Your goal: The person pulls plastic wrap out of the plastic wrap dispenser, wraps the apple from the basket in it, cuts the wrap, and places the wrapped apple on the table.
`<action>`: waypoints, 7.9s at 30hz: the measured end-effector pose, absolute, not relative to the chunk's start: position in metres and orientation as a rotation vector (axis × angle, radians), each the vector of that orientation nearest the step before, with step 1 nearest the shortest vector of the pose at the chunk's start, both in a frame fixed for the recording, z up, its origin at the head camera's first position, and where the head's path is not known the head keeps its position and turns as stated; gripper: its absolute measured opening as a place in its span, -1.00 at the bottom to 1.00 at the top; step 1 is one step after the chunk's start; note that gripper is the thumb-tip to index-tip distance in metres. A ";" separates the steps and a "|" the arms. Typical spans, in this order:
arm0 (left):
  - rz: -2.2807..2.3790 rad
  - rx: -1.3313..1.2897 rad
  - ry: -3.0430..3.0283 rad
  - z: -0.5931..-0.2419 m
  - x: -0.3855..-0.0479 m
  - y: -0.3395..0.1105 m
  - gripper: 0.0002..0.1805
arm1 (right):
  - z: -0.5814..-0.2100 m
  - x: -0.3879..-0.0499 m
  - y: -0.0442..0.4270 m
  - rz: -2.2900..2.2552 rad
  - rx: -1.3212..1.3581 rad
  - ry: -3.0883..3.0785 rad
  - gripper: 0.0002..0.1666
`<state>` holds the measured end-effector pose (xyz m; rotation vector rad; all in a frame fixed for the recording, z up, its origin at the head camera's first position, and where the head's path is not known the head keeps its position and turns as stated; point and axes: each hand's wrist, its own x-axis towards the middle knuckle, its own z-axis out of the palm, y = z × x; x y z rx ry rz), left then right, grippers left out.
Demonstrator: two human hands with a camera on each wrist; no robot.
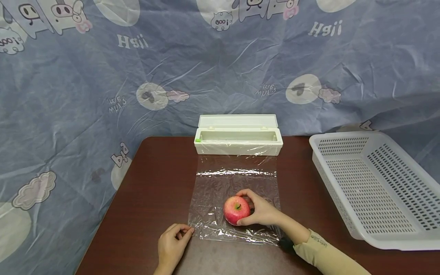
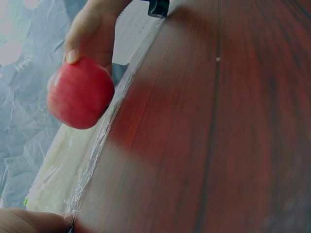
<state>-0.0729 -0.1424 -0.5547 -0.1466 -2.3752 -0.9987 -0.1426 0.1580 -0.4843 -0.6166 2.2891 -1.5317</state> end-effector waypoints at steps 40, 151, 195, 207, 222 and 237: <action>-1.106 -0.468 -2.416 -0.551 -0.074 -0.154 -0.81 | -0.490 -0.089 0.234 -1.162 -1.005 2.738 -0.51; -0.896 -1.024 -2.362 -0.526 -0.126 -0.093 -0.86 | -0.502 -0.131 0.191 -0.832 -1.390 3.000 -0.89; -1.825 -0.982 -2.530 -0.502 -0.169 -0.079 -0.72 | -0.497 -0.161 0.198 -1.505 -0.732 2.466 -0.77; -1.704 -0.818 -2.671 -0.513 -0.187 -0.078 -0.72 | -0.501 -0.178 0.199 -1.581 -0.739 2.332 -0.63; -1.669 -1.015 -2.241 -0.491 -0.185 -0.064 -0.84 | -0.504 -0.189 0.199 -1.706 -0.739 2.294 -0.71; -1.570 -1.107 -2.290 -0.487 -0.176 -0.071 -0.42 | -0.501 -0.185 0.199 -1.634 -0.831 2.470 -0.74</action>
